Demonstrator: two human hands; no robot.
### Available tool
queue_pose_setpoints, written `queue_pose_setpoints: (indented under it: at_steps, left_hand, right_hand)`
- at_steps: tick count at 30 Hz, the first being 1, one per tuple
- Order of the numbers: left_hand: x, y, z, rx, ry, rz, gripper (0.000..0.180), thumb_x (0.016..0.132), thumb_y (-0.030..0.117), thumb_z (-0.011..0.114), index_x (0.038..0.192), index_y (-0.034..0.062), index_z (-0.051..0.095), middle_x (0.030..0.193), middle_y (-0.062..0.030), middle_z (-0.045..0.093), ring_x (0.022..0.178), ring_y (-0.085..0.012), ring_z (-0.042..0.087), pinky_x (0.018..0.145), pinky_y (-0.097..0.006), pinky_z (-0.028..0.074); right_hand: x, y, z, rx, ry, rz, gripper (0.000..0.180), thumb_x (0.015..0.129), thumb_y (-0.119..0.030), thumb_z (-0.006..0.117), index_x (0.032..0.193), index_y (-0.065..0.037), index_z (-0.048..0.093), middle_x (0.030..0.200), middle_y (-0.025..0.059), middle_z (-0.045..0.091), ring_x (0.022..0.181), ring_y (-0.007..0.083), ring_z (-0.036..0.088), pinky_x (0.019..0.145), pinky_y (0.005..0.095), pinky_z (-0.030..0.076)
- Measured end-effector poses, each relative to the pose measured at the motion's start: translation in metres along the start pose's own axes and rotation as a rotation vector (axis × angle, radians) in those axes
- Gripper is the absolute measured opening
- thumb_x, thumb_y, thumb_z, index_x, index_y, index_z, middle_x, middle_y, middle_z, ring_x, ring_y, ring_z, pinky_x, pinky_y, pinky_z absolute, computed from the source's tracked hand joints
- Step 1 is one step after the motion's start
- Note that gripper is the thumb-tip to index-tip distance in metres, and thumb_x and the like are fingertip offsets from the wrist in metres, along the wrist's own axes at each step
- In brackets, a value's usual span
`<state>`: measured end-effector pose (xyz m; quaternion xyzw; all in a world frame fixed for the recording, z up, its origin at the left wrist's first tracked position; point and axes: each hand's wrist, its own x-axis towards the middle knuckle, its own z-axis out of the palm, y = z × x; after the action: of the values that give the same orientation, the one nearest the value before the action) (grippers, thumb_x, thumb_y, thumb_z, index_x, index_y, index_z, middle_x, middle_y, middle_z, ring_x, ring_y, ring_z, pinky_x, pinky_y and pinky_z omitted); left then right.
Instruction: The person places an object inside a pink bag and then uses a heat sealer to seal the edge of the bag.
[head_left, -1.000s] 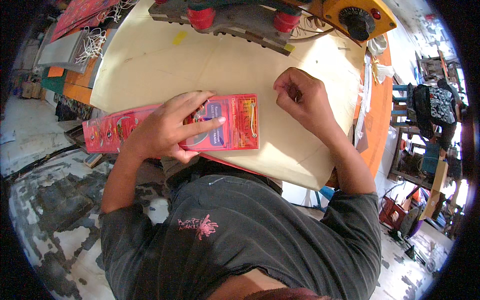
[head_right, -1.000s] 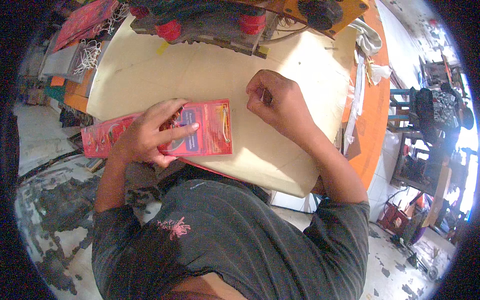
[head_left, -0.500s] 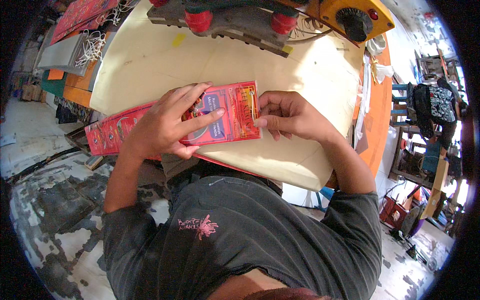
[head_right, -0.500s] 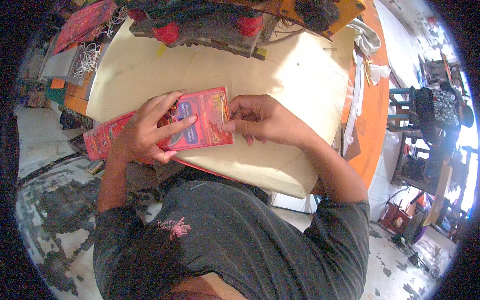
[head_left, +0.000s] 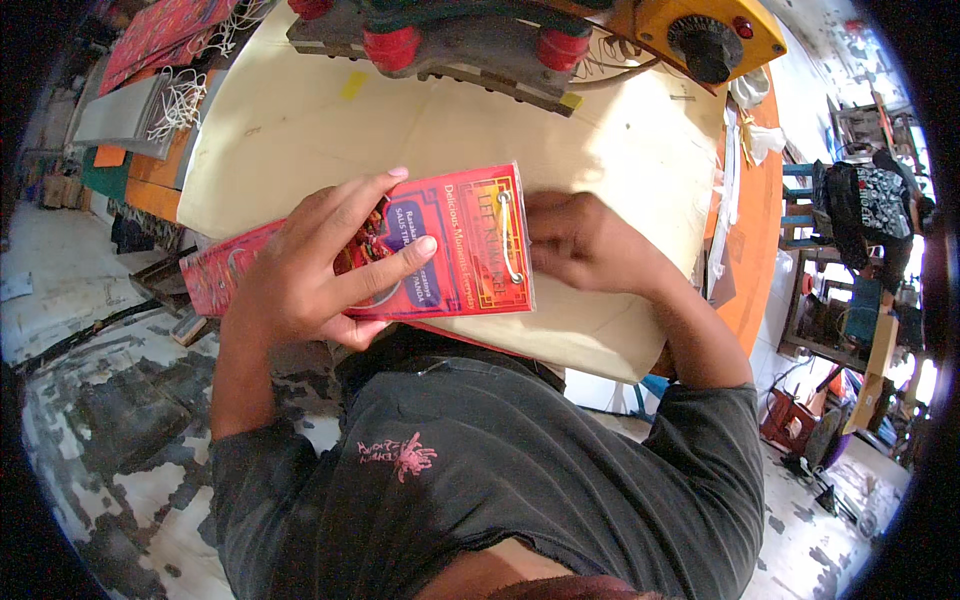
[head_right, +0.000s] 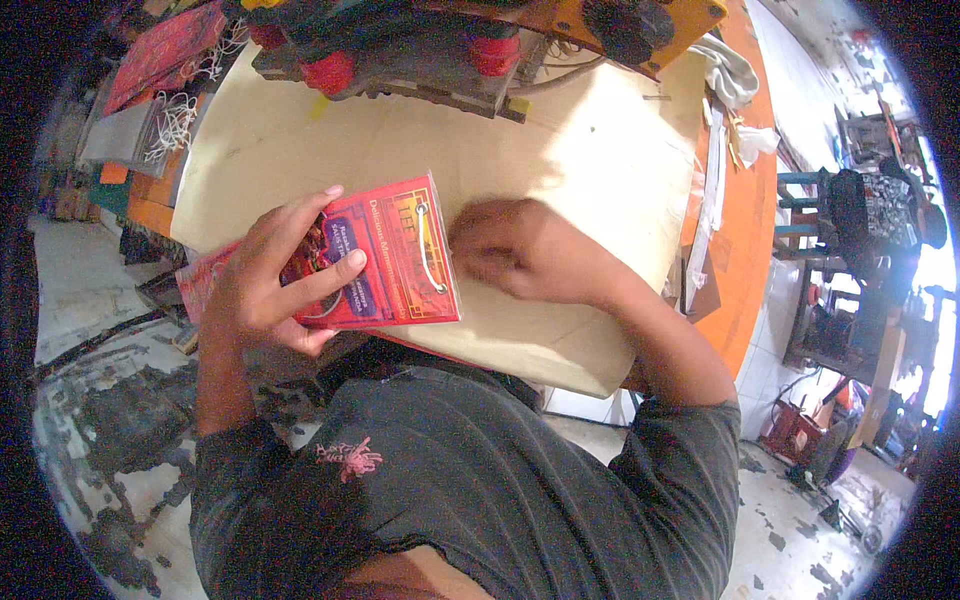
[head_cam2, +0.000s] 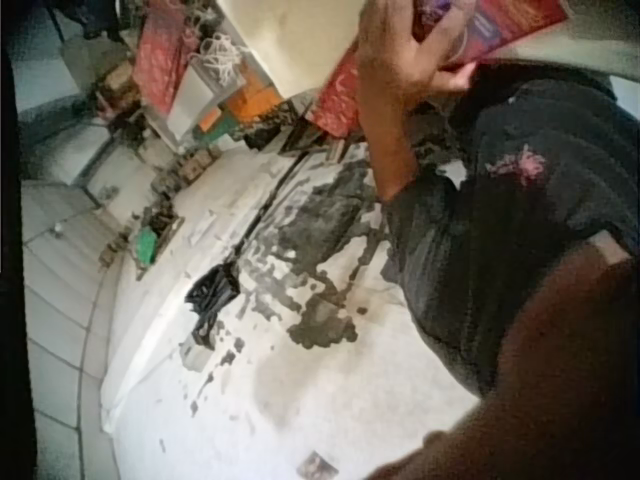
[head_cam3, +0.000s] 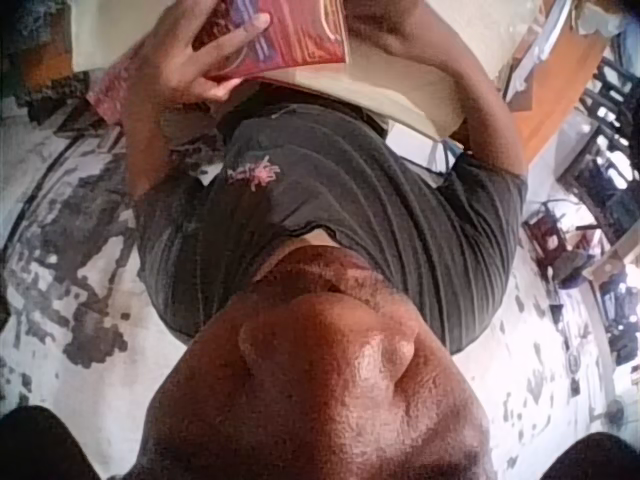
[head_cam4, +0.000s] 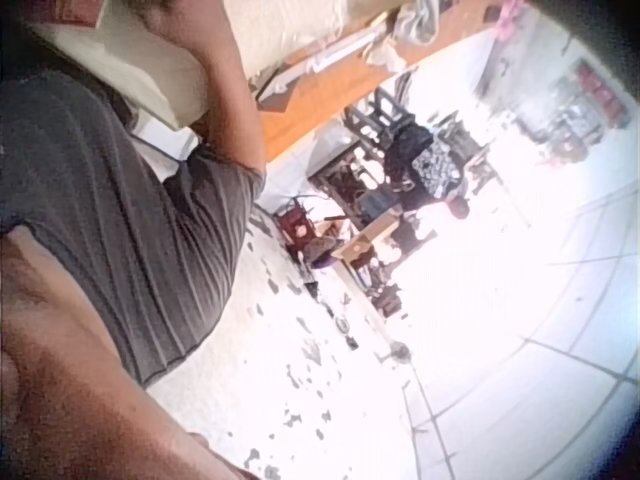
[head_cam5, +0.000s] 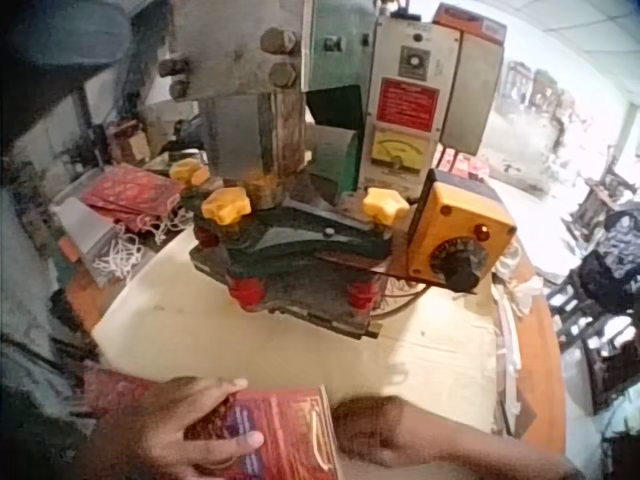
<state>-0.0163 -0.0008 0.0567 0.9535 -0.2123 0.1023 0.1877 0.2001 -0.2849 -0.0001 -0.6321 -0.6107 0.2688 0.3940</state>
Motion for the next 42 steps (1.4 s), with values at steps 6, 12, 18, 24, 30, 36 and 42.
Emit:
queue_pose_setpoints:
  at_steps: [6,12,18,24,30,36,42]
  left_hand:
    - [0.004,0.005,-0.001,0.003,0.023,-0.001,0.092,0.057,0.033,0.092,0.146,0.0211,0.072,0.161,-0.0296,0.049,0.136,-0.0455,0.06,0.112,-0.053,0.051]
    - [0.009,0.008,0.009,-0.027,-0.035,-0.057,0.091,0.059,0.025,0.092,0.147,0.0226,0.07,0.164,-0.0278,0.046,0.139,-0.0456,0.057,0.115,-0.053,0.049]
    - [0.012,0.009,0.025,-0.013,-0.064,-0.07,0.097,0.058,0.027,0.095,0.151,0.0239,0.067,0.167,-0.0256,0.044,0.143,-0.0444,0.055,0.118,-0.053,0.047]
    - [0.011,0.004,0.02,0.004,0.009,-0.202,0.115,0.054,0.044,0.097,0.16,0.02,0.057,0.169,-0.0212,0.043,0.148,-0.0422,0.05,0.124,-0.053,0.041]
    - [-0.025,-0.012,0.009,0.052,0.076,-0.396,0.126,0.057,0.057,0.093,0.165,0.0109,0.048,0.165,-0.0207,0.048,0.151,-0.0396,0.048,0.125,-0.053,0.039]
    - [-0.067,-0.023,-0.001,-0.084,0.158,-0.725,0.117,0.061,0.054,0.095,0.16,0.0073,0.053,0.144,-0.0177,0.062,0.131,-0.0352,0.062,0.11,-0.046,0.05]
    - [-0.108,-0.029,-0.004,-0.091,0.249,-0.788,0.068,0.072,0.036,0.097,0.122,-0.0006,0.071,0.105,-0.0141,0.068,0.098,-0.0286,0.069,0.09,-0.037,0.054]
  right_hand:
    - [0.0,-0.021,-0.012,0.534,-0.097,0.517,0.045,0.111,-0.04,0.064,0.104,0.002,0.078,0.086,0.006,0.077,0.077,0.0123,0.071,0.064,0.0309,0.055]
    - [-0.004,-0.029,-0.003,0.726,-0.142,0.343,0.06,0.106,-0.047,0.073,0.14,0.001,0.064,0.103,0.0081,0.076,0.08,0.0125,0.068,0.069,0.0307,0.057]
    - [0.004,-0.033,-0.011,0.618,-0.136,0.476,0.042,0.107,-0.037,0.073,0.125,0.001,0.073,0.092,0.0043,0.075,0.075,0.011,0.066,0.069,0.0295,0.055]
    - [-0.006,-0.007,-0.009,0.862,0.186,0.507,0.032,0.106,-0.028,0.072,0.118,0.001,0.077,0.088,0.004,0.075,0.065,0.0098,0.066,0.055,0.0263,0.05]
    - [-0.011,0.011,-0.013,1.081,0.406,0.417,0.026,0.1,-0.02,0.073,0.115,0.0,0.077,0.091,0.0074,0.078,0.062,0.0122,0.067,0.049,0.0277,0.051]
    - [-0.013,0.015,-0.001,1.031,0.526,0.416,0.025,0.101,-0.027,0.073,0.105,-0.002,0.075,0.081,0.0053,0.074,0.055,0.0124,0.064,0.046,0.027,0.048]
    - [-0.012,0.018,-0.005,1.036,0.547,0.479,0.028,0.101,-0.028,0.076,0.109,-0.001,0.076,0.088,0.0066,0.076,0.064,0.0159,0.069,0.053,0.0304,0.053]
